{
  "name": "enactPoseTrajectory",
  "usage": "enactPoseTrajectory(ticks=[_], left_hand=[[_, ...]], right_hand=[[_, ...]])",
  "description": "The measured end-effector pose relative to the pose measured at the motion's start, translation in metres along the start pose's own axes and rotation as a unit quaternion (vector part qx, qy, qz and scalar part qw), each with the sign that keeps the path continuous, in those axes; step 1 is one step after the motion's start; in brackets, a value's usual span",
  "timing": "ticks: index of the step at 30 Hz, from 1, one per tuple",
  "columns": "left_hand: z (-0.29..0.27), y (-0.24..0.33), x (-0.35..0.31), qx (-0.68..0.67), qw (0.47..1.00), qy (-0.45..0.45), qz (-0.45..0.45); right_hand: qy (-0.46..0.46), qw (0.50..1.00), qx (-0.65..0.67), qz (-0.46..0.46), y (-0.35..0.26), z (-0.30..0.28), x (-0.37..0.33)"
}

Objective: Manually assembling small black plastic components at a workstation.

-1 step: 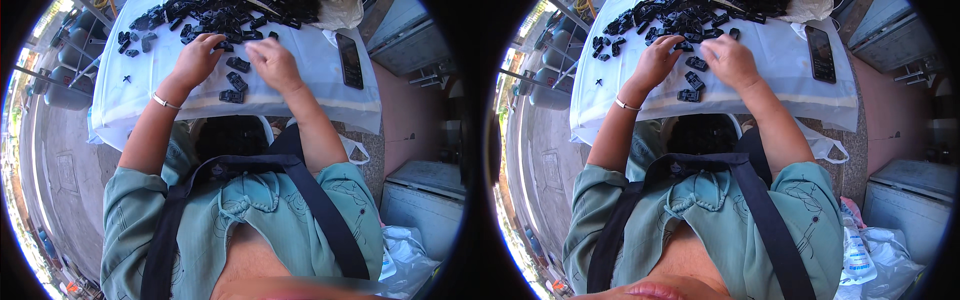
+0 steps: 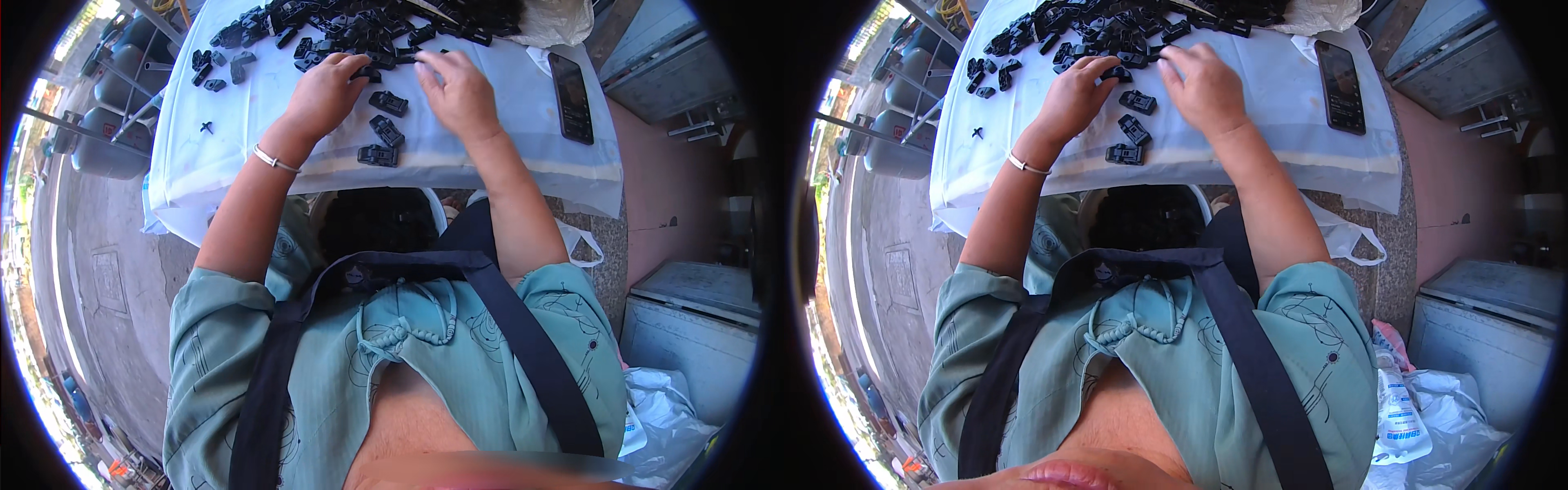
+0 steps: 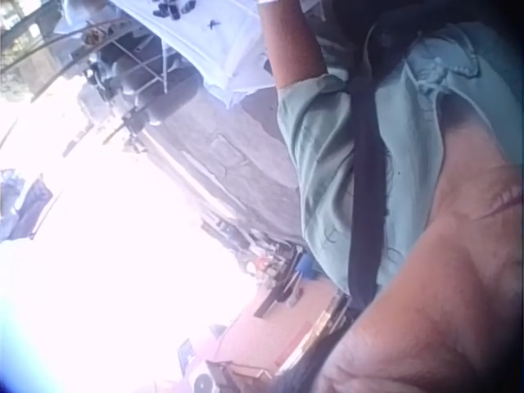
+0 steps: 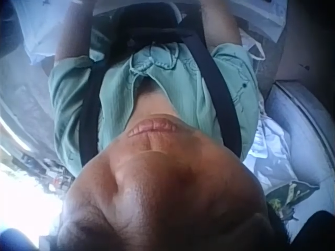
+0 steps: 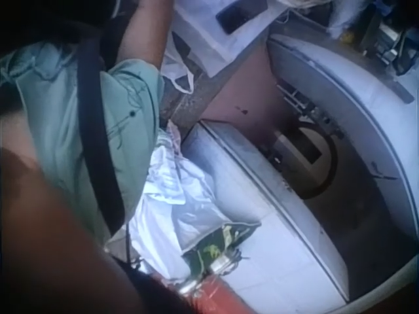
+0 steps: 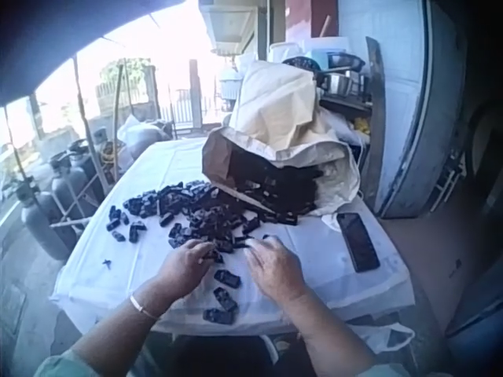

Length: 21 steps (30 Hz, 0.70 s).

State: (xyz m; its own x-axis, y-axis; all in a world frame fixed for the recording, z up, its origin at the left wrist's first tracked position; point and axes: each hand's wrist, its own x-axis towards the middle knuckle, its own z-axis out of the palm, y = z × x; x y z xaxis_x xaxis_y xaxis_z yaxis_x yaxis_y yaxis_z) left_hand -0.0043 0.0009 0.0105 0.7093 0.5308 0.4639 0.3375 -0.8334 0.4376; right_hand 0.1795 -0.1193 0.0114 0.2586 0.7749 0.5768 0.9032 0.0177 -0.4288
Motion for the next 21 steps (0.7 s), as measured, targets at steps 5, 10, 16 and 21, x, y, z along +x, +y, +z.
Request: enactPoseTrajectory(ticks=[5, 10, 16, 21], left_hand=[[0.006, 0.011, 0.002, -0.015, 0.999, -0.044, -0.014], [-0.005, 0.003, -0.02, 0.061, 0.998, 0.005, 0.002], [0.002, 0.028, -0.005, 0.013, 0.993, -0.039, -0.112], [-0.001, 0.021, 0.005, 0.031, 0.989, -0.08, -0.124]], right_hand=[[-0.05, 0.976, -0.192, 0.088, 0.034, 0.007, 0.009], [-0.033, 0.996, -0.07, 0.054, 0.029, 0.0, 0.002], [-0.083, 0.996, -0.015, 0.001, -0.004, 0.003, -0.013], [-0.188, 0.973, 0.094, -0.095, 0.0, -0.007, -0.011]])
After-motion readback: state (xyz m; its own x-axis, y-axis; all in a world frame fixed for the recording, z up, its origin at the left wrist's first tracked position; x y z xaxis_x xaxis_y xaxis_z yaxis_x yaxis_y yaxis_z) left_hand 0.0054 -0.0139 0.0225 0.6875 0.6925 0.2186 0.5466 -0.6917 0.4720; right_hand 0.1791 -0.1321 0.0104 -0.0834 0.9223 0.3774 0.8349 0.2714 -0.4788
